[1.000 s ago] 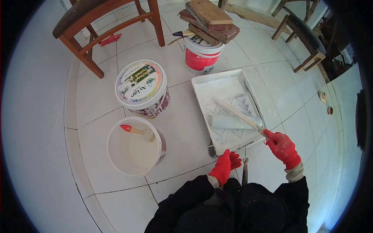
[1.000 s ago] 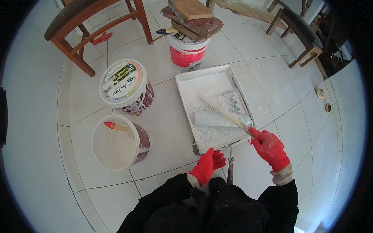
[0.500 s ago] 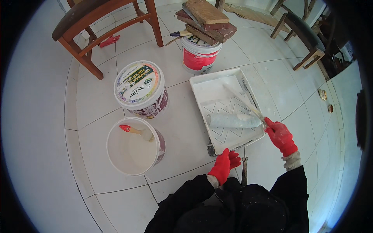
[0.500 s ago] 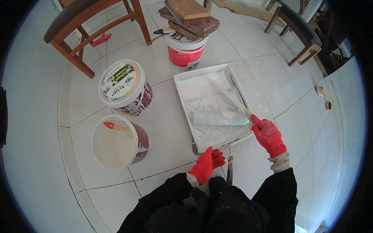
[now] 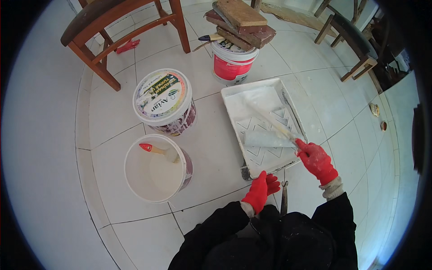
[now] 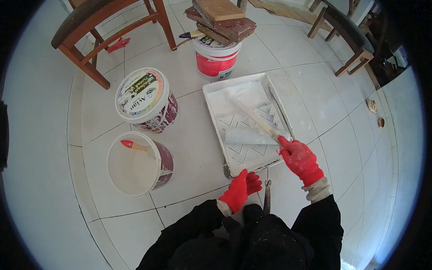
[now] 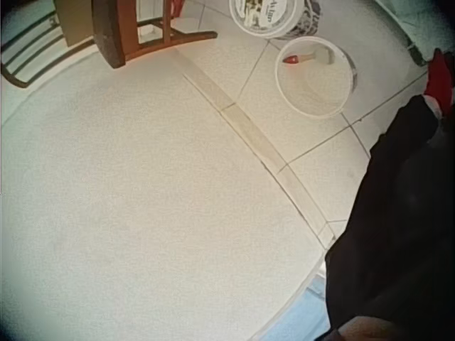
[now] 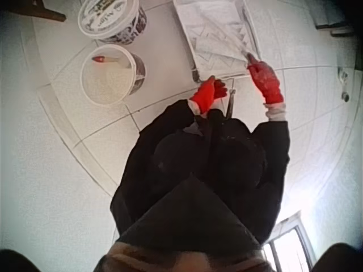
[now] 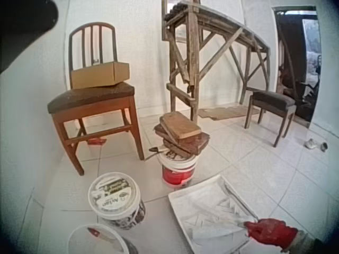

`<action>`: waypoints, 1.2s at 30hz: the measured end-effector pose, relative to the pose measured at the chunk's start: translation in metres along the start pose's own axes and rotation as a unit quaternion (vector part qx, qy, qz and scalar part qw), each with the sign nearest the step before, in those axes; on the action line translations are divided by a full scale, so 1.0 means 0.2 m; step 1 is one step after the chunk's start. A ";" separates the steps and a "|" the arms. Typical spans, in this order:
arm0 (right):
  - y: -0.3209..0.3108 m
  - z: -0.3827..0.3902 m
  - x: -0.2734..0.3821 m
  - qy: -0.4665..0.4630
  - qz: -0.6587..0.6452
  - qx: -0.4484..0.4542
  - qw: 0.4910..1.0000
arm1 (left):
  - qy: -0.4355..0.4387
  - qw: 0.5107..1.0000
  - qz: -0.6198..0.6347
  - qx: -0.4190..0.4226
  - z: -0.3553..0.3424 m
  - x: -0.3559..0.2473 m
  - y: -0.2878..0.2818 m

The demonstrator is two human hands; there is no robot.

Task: The person uses a stick to stir white paint inside a large bucket and then pours the stirred paint into a white paint tray.

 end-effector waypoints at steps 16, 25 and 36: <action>0.05 0.02 -0.02 -0.031 -0.047 0.078 0.995 | 0.163 0.979 -0.119 0.019 0.59 -0.57 -0.54; 0.08 -0.22 -0.44 0.010 0.040 0.055 0.998 | 0.477 0.777 -0.260 -0.318 1.15 -1.65 -1.03; 0.18 -0.25 -0.69 0.034 0.037 0.059 0.997 | 0.589 0.513 -0.554 -0.287 1.21 -1.69 -0.48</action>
Point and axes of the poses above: each hand's wrist, its own z-axis away from the middle knuckle, its own y-axis out of the palm, x = y × z, the point moved 10 cm from there along -z, towards the middle knuckle, and after that the axes turned 13 degrees about y, right-handed, at the moved point
